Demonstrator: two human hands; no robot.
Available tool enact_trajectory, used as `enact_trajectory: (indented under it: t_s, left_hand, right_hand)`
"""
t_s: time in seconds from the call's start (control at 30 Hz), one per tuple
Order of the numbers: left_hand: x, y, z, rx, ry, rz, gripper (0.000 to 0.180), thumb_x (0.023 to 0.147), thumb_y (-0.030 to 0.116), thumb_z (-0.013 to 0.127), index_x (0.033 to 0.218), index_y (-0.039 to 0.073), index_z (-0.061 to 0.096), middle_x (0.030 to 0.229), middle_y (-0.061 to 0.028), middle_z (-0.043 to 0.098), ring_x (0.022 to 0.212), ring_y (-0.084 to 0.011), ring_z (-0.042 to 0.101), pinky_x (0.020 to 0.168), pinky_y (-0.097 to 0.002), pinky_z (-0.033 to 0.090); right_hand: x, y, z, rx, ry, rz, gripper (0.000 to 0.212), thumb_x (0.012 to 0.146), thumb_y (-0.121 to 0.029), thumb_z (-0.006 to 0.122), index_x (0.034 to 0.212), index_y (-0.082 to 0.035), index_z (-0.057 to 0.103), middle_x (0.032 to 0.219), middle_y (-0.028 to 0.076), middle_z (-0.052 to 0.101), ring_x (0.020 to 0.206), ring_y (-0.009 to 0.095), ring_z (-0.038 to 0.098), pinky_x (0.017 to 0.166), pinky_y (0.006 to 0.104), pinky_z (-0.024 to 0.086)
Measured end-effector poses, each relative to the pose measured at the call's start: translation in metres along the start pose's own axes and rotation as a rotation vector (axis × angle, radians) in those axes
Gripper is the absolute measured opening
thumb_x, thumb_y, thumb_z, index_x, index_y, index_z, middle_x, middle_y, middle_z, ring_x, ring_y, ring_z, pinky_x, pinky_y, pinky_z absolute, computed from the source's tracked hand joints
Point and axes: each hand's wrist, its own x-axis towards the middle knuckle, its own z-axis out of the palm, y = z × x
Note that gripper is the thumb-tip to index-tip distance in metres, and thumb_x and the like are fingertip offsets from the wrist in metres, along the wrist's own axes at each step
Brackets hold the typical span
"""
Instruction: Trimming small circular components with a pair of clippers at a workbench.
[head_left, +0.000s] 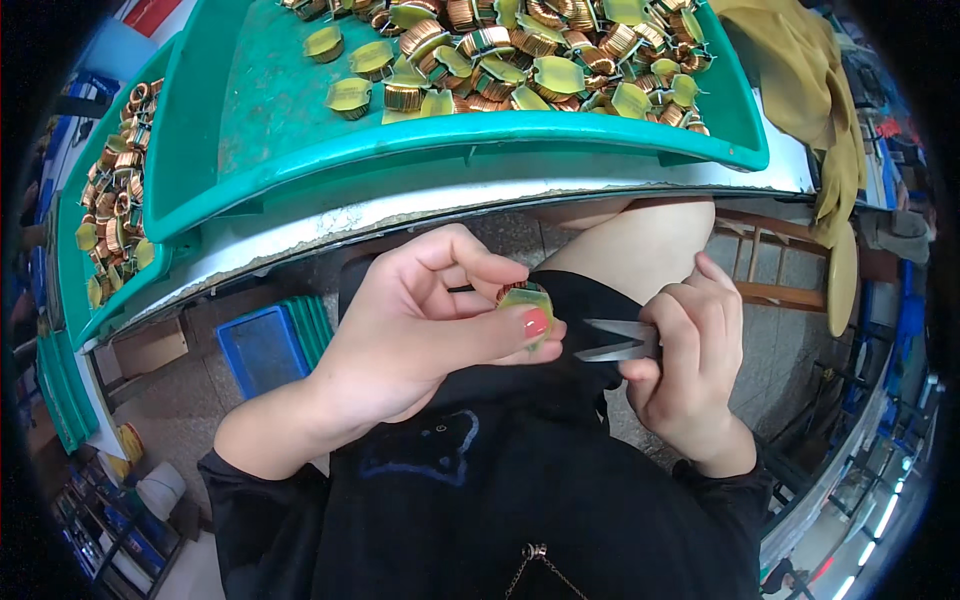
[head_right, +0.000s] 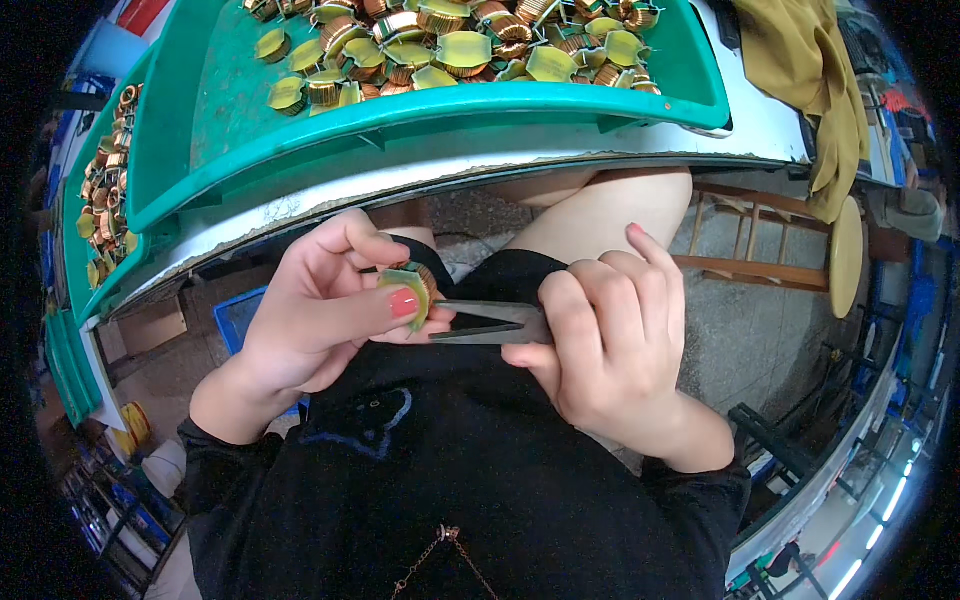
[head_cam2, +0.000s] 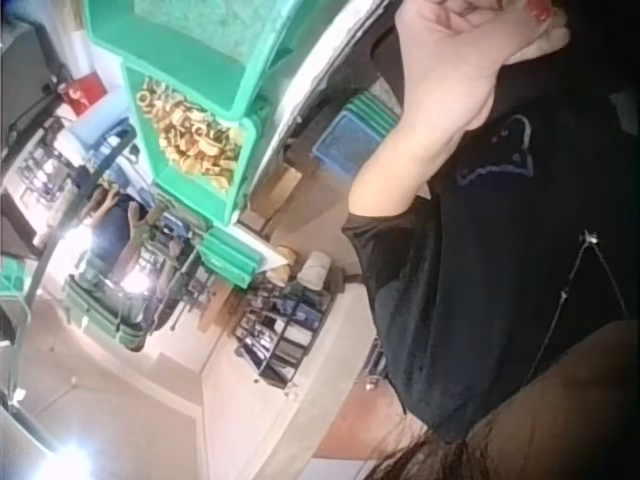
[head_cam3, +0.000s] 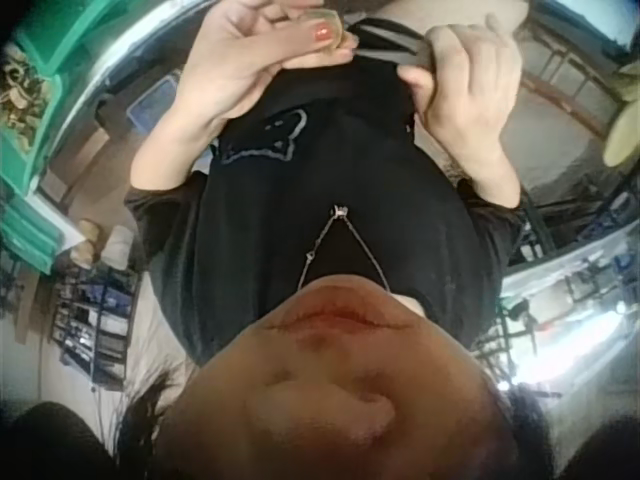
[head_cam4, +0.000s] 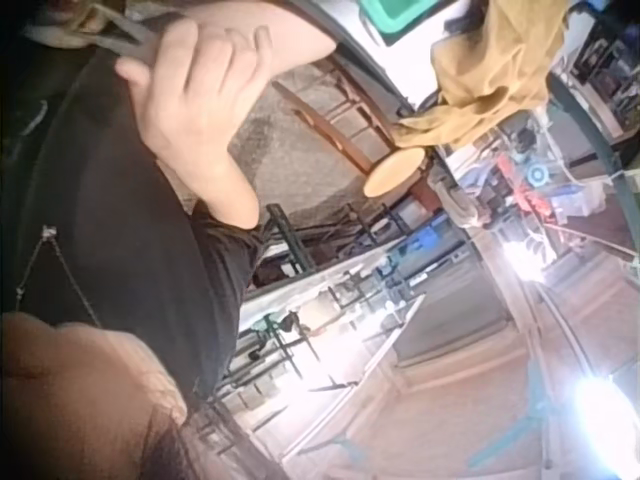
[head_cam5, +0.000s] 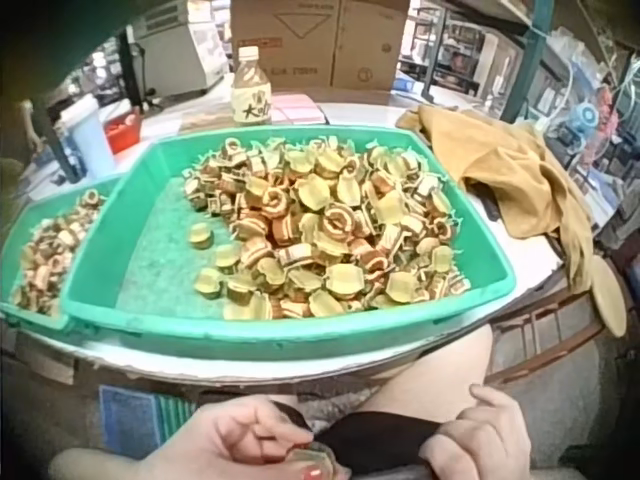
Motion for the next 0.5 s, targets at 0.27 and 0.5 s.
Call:
enact_trajectory:
  t_s: [0.27, 0.5]
  left_hand:
    - [0.006, -0.007, 0.0, 0.025, 0.011, 0.015, 0.027, 0.076, -0.014, 0.06, 0.097, -0.001, 0.049, 0.096, -0.0161, 0.058, 0.086, -0.0285, 0.065, 0.077, -0.0365, 0.057]
    - [0.01, -0.003, -0.001, 0.12, -0.01, -0.034, 0.027, 0.074, -0.015, 0.063, 0.094, -0.002, 0.05, 0.098, -0.0146, 0.057, 0.085, -0.0271, 0.065, 0.076, -0.0345, 0.058]
  right_hand:
    - [0.01, 0.005, 0.017, -0.327, 0.136, -0.132, 0.032, 0.087, -0.032, 0.056, 0.088, 0.0, 0.057, 0.081, 0.011, 0.051, 0.071, 0.024, 0.047, 0.069, 0.0368, 0.043]
    - [0.016, 0.009, 0.016, -0.425, 0.071, -0.225, 0.032, 0.086, -0.031, 0.056, 0.087, 0.0, 0.057, 0.079, 0.011, 0.051, 0.066, 0.023, 0.045, 0.061, 0.0342, 0.04]
